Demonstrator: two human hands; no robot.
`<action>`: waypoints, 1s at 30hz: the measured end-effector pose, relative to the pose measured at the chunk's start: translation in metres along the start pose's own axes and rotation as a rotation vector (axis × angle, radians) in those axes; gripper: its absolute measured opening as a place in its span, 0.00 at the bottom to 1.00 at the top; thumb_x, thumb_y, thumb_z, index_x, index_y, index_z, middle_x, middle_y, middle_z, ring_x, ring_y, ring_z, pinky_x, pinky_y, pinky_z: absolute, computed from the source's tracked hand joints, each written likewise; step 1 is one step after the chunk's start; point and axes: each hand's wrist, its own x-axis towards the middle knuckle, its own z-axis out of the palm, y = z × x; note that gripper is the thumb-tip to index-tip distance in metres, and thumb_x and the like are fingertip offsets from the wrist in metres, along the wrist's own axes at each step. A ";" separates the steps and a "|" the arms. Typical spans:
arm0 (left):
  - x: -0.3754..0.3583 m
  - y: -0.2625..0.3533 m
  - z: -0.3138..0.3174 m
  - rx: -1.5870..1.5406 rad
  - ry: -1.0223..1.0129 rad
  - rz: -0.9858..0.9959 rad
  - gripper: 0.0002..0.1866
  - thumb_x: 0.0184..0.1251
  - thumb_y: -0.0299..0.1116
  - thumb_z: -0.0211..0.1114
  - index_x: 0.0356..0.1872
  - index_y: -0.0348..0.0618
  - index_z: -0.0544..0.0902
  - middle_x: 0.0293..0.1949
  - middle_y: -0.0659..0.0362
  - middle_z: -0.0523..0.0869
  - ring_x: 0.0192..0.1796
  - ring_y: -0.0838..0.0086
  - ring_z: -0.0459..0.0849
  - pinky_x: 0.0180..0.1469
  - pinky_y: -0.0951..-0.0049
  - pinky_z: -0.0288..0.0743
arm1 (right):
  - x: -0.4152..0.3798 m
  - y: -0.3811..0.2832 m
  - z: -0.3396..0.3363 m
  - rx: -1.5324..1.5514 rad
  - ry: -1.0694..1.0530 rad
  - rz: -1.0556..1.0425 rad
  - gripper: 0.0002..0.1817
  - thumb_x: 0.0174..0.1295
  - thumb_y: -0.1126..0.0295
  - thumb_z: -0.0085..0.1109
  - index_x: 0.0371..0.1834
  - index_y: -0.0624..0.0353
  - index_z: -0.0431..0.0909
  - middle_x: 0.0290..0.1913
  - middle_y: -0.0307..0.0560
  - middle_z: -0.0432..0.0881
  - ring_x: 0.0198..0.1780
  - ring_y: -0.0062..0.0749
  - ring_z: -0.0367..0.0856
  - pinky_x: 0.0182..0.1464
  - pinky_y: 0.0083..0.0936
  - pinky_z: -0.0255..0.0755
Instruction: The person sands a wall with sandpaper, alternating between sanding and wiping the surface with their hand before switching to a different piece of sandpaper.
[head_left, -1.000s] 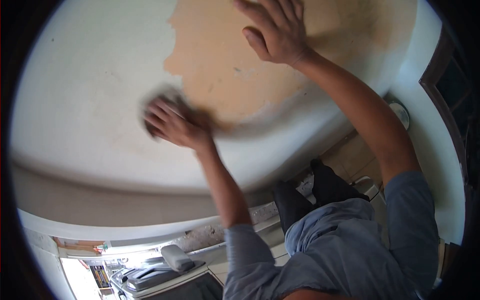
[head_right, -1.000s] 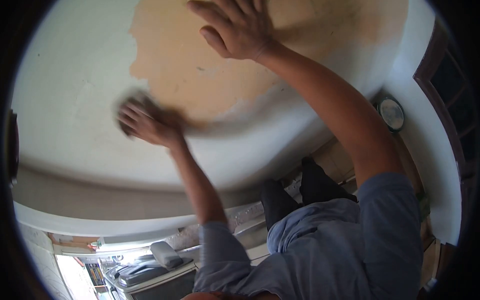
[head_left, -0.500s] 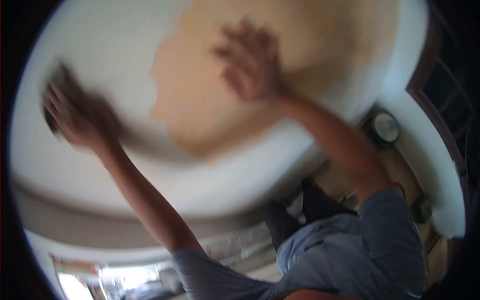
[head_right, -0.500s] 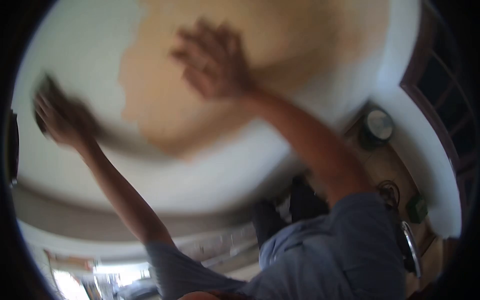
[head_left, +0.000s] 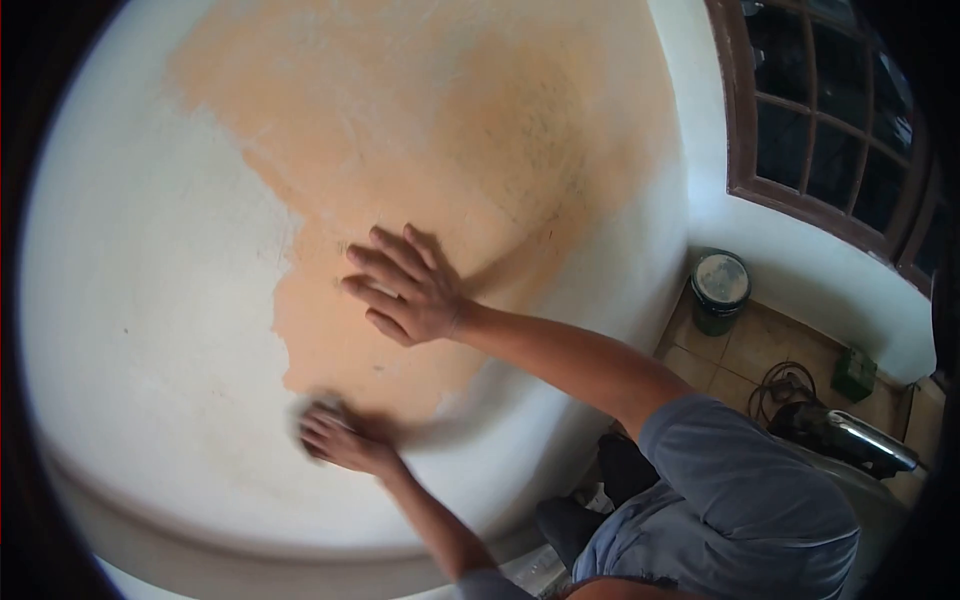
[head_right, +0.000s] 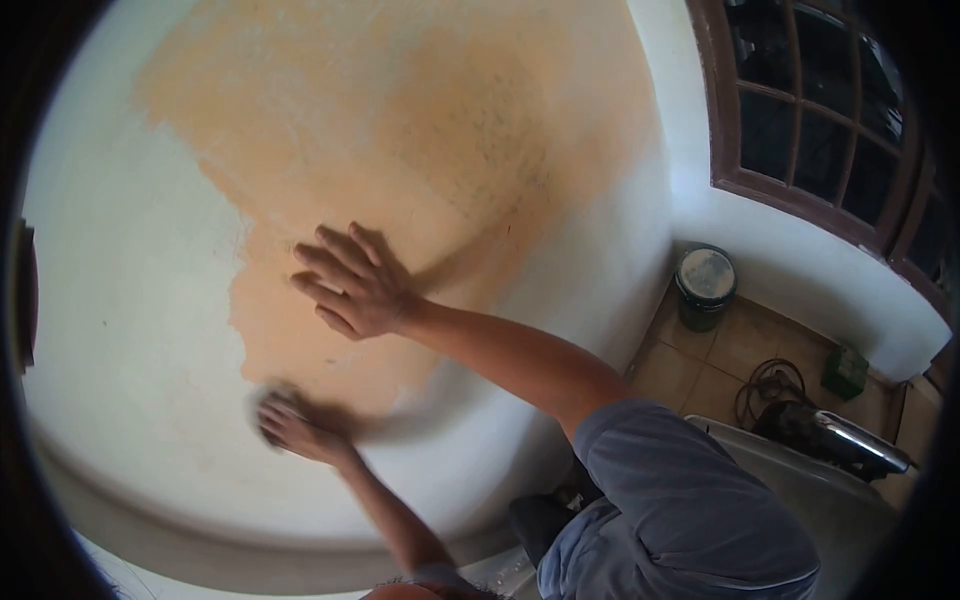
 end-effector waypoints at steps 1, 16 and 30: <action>0.066 -0.001 -0.019 -0.150 0.136 0.054 0.31 0.78 0.46 0.31 0.73 0.38 0.62 0.73 0.48 0.64 0.75 0.48 0.59 0.75 0.48 0.48 | 0.001 -0.001 0.001 -0.003 0.006 -0.003 0.25 0.61 0.55 0.53 0.61 0.47 0.76 0.73 0.49 0.64 0.75 0.53 0.58 0.75 0.59 0.39; 0.165 0.003 -0.064 0.062 0.382 0.310 0.25 0.78 0.35 0.45 0.71 0.37 0.65 0.71 0.48 0.68 0.71 0.46 0.66 0.72 0.49 0.55 | 0.003 -0.001 -0.001 -0.010 0.010 -0.011 0.23 0.64 0.55 0.51 0.60 0.49 0.77 0.73 0.51 0.65 0.75 0.53 0.57 0.75 0.58 0.40; 0.120 0.013 -0.037 0.049 0.236 0.154 0.30 0.71 0.37 0.47 0.73 0.41 0.63 0.74 0.53 0.65 0.75 0.48 0.59 0.72 0.43 0.52 | 0.003 -0.001 0.000 -0.056 0.006 -0.025 0.23 0.68 0.54 0.43 0.61 0.49 0.76 0.71 0.50 0.67 0.74 0.52 0.59 0.74 0.57 0.41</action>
